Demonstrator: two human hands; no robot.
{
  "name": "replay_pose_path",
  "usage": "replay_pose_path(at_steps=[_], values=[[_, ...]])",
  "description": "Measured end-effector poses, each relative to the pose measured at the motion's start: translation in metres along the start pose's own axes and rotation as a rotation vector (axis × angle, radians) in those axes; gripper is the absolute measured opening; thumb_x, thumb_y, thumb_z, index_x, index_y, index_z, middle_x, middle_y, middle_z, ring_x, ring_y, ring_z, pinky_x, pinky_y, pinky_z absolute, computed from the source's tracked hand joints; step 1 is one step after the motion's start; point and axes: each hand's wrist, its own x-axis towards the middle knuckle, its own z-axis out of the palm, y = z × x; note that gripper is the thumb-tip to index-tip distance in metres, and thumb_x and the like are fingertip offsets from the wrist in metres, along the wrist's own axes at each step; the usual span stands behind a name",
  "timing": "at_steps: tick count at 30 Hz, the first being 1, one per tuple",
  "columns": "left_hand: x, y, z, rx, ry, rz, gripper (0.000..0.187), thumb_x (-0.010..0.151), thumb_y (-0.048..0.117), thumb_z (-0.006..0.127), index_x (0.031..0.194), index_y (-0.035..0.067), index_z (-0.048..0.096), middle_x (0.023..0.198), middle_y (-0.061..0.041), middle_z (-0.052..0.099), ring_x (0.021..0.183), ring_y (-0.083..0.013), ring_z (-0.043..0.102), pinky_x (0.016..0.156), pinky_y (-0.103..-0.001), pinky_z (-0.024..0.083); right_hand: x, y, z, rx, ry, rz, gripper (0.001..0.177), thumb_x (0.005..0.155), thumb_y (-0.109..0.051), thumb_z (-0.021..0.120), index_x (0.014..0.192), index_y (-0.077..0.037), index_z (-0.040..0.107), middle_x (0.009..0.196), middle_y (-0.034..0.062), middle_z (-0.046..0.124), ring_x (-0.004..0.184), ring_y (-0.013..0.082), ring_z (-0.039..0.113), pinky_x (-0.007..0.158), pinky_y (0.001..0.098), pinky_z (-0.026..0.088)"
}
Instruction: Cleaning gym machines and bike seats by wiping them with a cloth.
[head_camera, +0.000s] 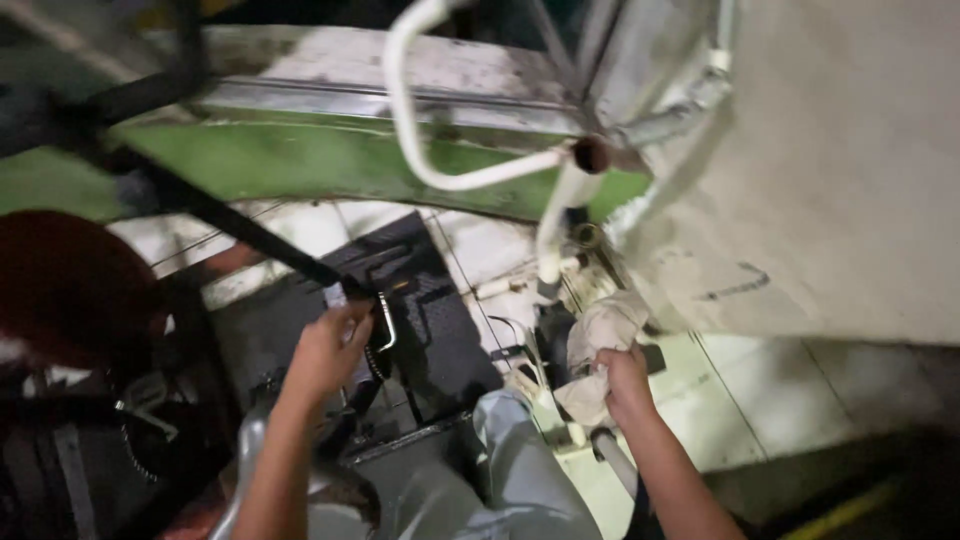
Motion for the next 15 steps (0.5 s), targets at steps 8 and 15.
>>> replay_pose_path(at_steps=[8,15], values=[[-0.143,-0.095,-0.076,0.113,0.276,-0.153,0.039,0.093,0.031,0.065,0.124,0.008,0.068,0.123,-0.021,0.068,0.107,-0.0425,0.067,0.09,-0.049,0.053,-0.042,0.047,0.084,-0.168,-0.193,-0.154,0.067,0.066,0.004,0.053,0.132,-0.003,0.058,0.105,0.0067,0.069,0.088,0.0225,0.066,0.075,0.0346,0.054],[-0.254,-0.219,0.018,0.098,0.415,-0.17,0.042,0.102,0.031,0.058,0.13,0.0,0.061,0.137,-0.026,0.06,0.125,-0.0436,0.058,0.107,-0.049,0.045,-0.185,0.145,0.184,-0.652,-0.411,-0.894,0.067,0.084,-0.013,0.074,0.146,-0.002,0.05,0.138,0.0163,0.058,0.125,0.0304,0.062,0.106,0.0396,0.05]])
